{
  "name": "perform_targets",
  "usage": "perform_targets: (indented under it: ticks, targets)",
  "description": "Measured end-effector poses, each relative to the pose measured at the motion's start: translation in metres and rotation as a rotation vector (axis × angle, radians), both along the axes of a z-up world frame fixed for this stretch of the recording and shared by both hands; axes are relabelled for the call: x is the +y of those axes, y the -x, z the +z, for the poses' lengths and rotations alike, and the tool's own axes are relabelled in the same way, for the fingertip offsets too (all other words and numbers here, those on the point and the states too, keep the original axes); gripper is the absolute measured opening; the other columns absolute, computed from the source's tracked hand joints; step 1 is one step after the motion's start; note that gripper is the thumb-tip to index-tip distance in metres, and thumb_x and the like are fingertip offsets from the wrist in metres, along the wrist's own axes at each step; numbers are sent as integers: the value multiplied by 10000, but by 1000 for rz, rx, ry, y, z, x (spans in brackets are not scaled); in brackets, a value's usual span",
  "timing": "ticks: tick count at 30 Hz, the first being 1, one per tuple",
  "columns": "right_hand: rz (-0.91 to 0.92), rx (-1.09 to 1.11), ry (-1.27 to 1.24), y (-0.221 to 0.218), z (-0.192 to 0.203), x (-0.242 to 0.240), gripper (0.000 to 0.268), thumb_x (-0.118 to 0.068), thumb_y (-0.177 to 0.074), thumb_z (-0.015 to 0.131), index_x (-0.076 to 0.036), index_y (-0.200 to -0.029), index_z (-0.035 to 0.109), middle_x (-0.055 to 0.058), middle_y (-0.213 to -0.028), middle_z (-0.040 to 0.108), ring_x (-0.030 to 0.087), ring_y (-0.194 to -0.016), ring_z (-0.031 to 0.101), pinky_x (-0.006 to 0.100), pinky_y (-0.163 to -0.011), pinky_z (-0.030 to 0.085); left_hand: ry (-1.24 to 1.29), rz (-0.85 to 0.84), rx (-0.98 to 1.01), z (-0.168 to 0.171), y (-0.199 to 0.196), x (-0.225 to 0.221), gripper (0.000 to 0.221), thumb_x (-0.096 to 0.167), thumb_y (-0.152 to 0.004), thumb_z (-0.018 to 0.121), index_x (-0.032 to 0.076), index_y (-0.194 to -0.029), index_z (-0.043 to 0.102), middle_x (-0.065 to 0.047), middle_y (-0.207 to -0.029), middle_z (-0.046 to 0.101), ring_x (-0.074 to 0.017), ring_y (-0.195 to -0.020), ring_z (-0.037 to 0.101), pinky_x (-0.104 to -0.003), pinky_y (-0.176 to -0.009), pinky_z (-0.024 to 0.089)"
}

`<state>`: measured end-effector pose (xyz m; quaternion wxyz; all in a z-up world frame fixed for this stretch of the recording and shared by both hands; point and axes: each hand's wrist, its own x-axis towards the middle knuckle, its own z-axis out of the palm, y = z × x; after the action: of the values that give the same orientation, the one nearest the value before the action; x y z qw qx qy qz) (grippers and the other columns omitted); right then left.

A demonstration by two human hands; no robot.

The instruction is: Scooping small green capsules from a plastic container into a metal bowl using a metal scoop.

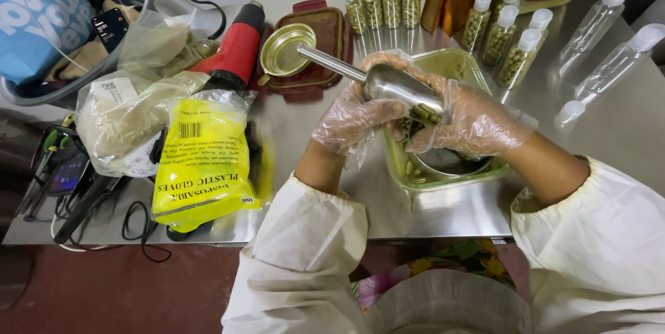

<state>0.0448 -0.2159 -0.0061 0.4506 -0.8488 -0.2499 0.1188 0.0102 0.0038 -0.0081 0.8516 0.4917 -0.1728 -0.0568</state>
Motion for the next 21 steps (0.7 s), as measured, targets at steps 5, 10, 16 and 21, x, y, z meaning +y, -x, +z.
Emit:
perform_targets:
  ticks: [5,10,16,21]
  targets:
    - [4,-4,-18,-1,-1,1,981,-448,-560,949,-154,-1407,550,149,-1060,647,340,-1008,620,457,-919,450,-44,22,15,46,29,-9,496,44,-793,880,-45,-1172,573,-186,-940,698,-240,-667,720,-346,-588,699]
    - [12,-7,-30,0,-3,3,960,-426,-565,952,-158,-1398,556,141,-1022,653,331,-970,629,446,-893,457,-61,54,-44,25,19,-5,389,8,-820,838,-60,-1127,610,-217,-874,712,-266,-616,730,-344,-533,692]
    - [19,-17,-49,-1,-2,3,933,-396,-571,956,-163,-1386,565,130,-973,661,318,-920,640,430,-858,466,64,10,-89,32,21,-5,376,-50,-790,849,-47,-1096,631,-225,-865,728,-293,-605,732,-380,-513,676]
    - [18,-23,-66,-2,-1,4,913,-374,-576,958,-167,-1377,571,122,-935,667,309,-883,649,419,-832,473,116,5,-100,15,12,-2,503,-81,-800,840,-56,-1241,600,-247,-921,721,-323,-624,737,-404,-499,673]
